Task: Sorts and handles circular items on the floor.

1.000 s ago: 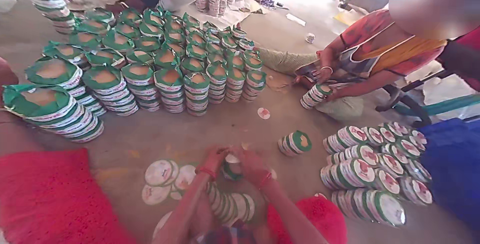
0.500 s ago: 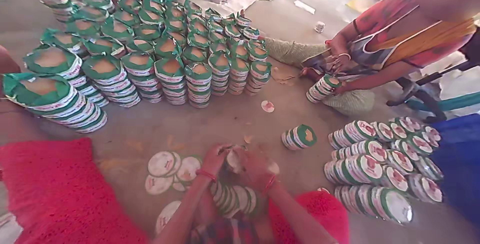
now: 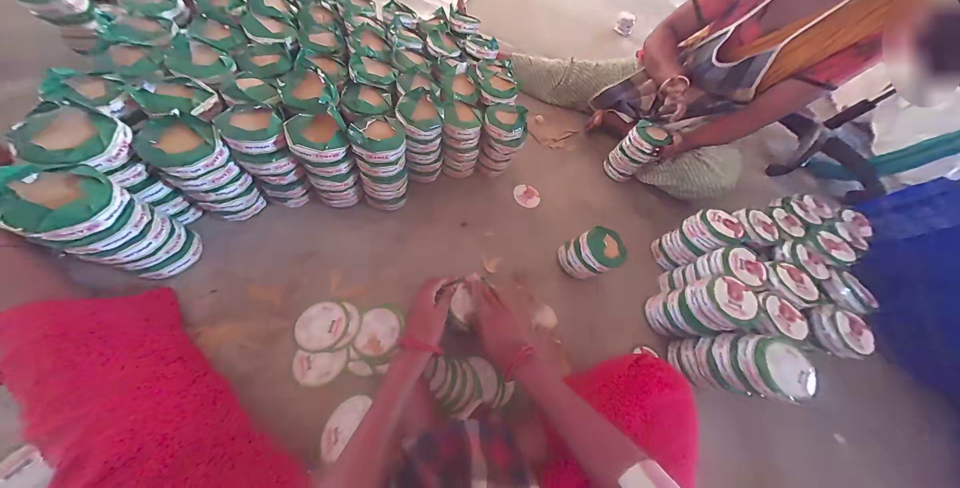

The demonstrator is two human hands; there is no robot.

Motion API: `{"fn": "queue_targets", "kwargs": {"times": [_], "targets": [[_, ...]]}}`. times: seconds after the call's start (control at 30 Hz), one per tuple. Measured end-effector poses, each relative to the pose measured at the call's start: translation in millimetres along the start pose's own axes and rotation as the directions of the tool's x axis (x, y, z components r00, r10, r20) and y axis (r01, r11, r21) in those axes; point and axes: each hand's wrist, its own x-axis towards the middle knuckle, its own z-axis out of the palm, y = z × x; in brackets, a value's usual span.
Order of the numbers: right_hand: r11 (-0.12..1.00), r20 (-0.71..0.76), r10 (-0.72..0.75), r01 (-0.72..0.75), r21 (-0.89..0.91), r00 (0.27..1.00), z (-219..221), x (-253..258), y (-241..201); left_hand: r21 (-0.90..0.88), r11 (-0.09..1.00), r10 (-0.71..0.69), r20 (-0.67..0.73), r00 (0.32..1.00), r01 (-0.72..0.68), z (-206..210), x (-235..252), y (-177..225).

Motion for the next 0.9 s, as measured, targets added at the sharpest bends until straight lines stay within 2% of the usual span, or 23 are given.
{"fn": "queue_targets", "kwargs": {"times": [0.13,0.23,0.27,0.33,0.37,0.4,0.43,0.53,0.63,0.7,0.77,0.83,0.9], "targets": [[0.996,0.141,0.084,-0.082,-0.023,0.986,-6,2,-3,0.006,0.999,0.041,-0.033,0.999,-0.041,3,-3,-5],[0.996,0.169,0.084,-0.083,-0.008,0.982,-9,4,-3,0.026,0.998,0.057,-0.030,0.998,-0.056,2,-2,-7],[0.997,0.142,0.063,-0.069,0.036,0.988,-7,2,1,0.033,0.998,0.054,-0.020,0.998,-0.053,0,-3,-5],[0.973,-0.106,0.071,-0.045,0.228,0.992,1,-4,14,0.068,0.993,0.101,-0.005,0.995,-0.100,-5,-4,2],[0.924,-0.229,0.161,-0.065,0.376,0.960,0,-8,19,0.104,0.985,0.142,-0.005,0.990,-0.141,-6,-5,5],[0.839,-0.363,0.255,-0.018,0.545,0.896,-1,-12,23,0.148,0.973,0.175,0.009,0.984,-0.175,-6,-8,9],[0.728,-0.420,0.350,0.039,0.684,0.837,-4,-19,24,0.214,0.960,0.175,0.043,0.984,-0.180,-6,-14,14],[0.505,-0.369,0.567,0.044,0.862,0.736,-11,-35,25,0.506,0.853,0.029,0.205,0.978,-0.131,0,-22,38],[0.427,-0.240,0.620,-0.064,0.902,0.746,-18,-44,13,0.630,0.761,0.024,0.214,0.977,-0.156,18,-16,45],[0.412,-0.229,0.617,-0.062,0.909,0.753,-11,-46,10,0.595,0.792,0.027,0.185,0.982,-0.134,21,-13,40],[0.325,-0.217,0.642,-0.004,0.946,0.735,-5,-47,3,0.491,0.864,0.064,0.114,0.991,-0.112,16,-18,33],[0.094,-0.088,0.680,0.033,0.995,0.728,-5,-47,-14,0.361,0.918,0.183,-0.019,0.983,-0.164,11,-34,29],[-0.216,0.109,0.588,0.026,0.976,0.802,-14,-45,-35,0.270,0.919,0.323,-0.097,0.941,-0.287,8,-50,35]]}}
